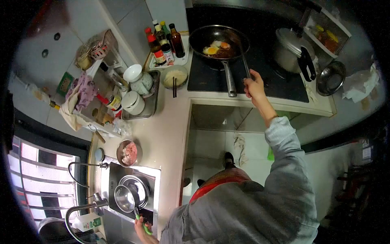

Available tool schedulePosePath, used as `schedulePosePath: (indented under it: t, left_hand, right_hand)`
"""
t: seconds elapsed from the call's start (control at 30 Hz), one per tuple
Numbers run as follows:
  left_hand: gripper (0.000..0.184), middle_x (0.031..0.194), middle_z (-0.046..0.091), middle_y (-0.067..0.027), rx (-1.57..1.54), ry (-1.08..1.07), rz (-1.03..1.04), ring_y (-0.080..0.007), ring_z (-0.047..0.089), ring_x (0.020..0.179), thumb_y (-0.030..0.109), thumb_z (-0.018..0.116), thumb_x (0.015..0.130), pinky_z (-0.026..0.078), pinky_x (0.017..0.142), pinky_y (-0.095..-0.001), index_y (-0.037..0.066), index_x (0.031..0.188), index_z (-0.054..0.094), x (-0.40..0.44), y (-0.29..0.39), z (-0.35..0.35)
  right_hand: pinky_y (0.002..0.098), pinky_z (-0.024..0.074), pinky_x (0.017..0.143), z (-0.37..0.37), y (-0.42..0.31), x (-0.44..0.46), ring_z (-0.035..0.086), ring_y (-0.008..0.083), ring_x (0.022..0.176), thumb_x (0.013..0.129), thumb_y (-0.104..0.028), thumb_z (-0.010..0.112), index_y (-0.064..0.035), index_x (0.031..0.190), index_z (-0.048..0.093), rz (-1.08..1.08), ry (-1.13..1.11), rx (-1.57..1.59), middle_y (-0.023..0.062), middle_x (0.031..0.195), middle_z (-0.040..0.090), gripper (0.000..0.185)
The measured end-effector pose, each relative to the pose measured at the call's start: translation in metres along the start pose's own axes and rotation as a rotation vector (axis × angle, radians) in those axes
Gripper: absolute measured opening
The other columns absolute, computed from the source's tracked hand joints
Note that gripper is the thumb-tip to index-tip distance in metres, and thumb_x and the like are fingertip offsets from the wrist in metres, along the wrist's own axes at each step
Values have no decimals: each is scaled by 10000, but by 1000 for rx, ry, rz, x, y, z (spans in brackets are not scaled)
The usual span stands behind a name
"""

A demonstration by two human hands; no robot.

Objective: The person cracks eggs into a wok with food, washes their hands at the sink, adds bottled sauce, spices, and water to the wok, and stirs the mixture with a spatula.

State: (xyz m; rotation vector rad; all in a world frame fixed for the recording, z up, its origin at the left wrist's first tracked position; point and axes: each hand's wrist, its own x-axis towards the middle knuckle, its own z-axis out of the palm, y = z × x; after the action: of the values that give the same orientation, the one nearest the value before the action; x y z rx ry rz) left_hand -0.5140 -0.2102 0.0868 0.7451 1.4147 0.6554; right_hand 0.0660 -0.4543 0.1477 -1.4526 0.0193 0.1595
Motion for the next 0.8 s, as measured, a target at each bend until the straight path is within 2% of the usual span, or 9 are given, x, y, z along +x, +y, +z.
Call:
schedulePosePath:
  t: [0.03, 0.1, 0.2, 0.37, 0.43, 0.47, 0.57, 0.77, 0.8]
  left_hand:
    - [171, 600, 497, -7, 31, -62, 23, -102, 446, 390, 96, 551, 770, 356, 326, -210, 73, 936, 522, 14, -7, -20]
    - [192, 596, 494, -9, 57, -76, 29, -101, 441, 383, 98, 559, 761, 351, 321, -210, 64, 946, 521, -3, 10, -11]
    - [224, 592, 490, -12, 83, -91, 38, -100, 434, 373, 102, 571, 747, 343, 313, -210, 52, 960, 519, -32, 37, 23]
    - [279, 584, 482, -16, 124, -158, 83, -99, 423, 356, 108, 591, 725, 329, 300, -210, 31, 983, 517, -74, 74, 97]
    - [302, 581, 479, -18, 144, -203, 103, -99, 418, 350, 110, 599, 716, 323, 295, -210, 23, 992, 516, -86, 86, 132]
    - [313, 579, 478, -19, 150, -228, 112, -98, 416, 346, 111, 603, 711, 321, 292, -210, 19, 997, 516, -93, 92, 150]
    - [346, 575, 473, -22, 170, -319, 142, -98, 409, 337, 115, 615, 698, 312, 285, -210, 6, 1011, 514, -110, 107, 206]
    - [495, 596, 504, -38, 465, -435, 241, -91, 389, 314, 129, 629, 646, 314, 269, -216, -48, 1092, 504, -137, 142, 369]
    - [497, 599, 503, -39, 426, -534, 217, -89, 386, 313, 123, 626, 646, 314, 271, -214, -47, 1097, 503, -135, 145, 393]
  right_hand:
    - [237, 269, 327, -2, 0, 11, 408, 103, 422, 783, -32, 502, -57, 1327, 275, 8, -11, -18, 51, 654, 482, 590]
    - [239, 271, 325, -8, 3, 33, 411, 101, 426, 793, -42, 509, -56, 1329, 277, 21, -34, -45, 50, 653, 480, 584]
    - [240, 311, 357, -23, 8, 67, 436, 107, 447, 809, -66, 520, -36, 1305, 332, 11, -95, -170, 65, 697, 520, 530]
    - [235, 357, 432, -61, 19, 115, 461, 114, 480, 825, -65, 530, -45, 1261, 424, -150, -193, -479, 91, 829, 569, 448]
    - [238, 334, 399, -78, -9, 104, 436, 102, 462, 829, -56, 527, -61, 1273, 415, 18, -271, -369, 76, 789, 549, 458]
    - [231, 276, 350, -88, -19, 103, 389, 76, 433, 839, -50, 513, -70, 1293, 390, 109, -286, -251, 45, 715, 501, 471]
    - [217, 226, 324, -111, -29, 116, 356, 53, 412, 842, -48, 505, -78, 1309, 363, 126, -287, -181, 21, 671, 458, 489]
    - [219, 273, 303, -132, -30, 137, 387, 67, 400, 853, -81, 491, -85, 1308, 346, 198, -341, -43, 37, 681, 484, 477]
    - [220, 271, 302, -134, -30, 138, 386, 68, 398, 853, -81, 491, -87, 1309, 345, 213, -334, -31, 37, 679, 483, 479]
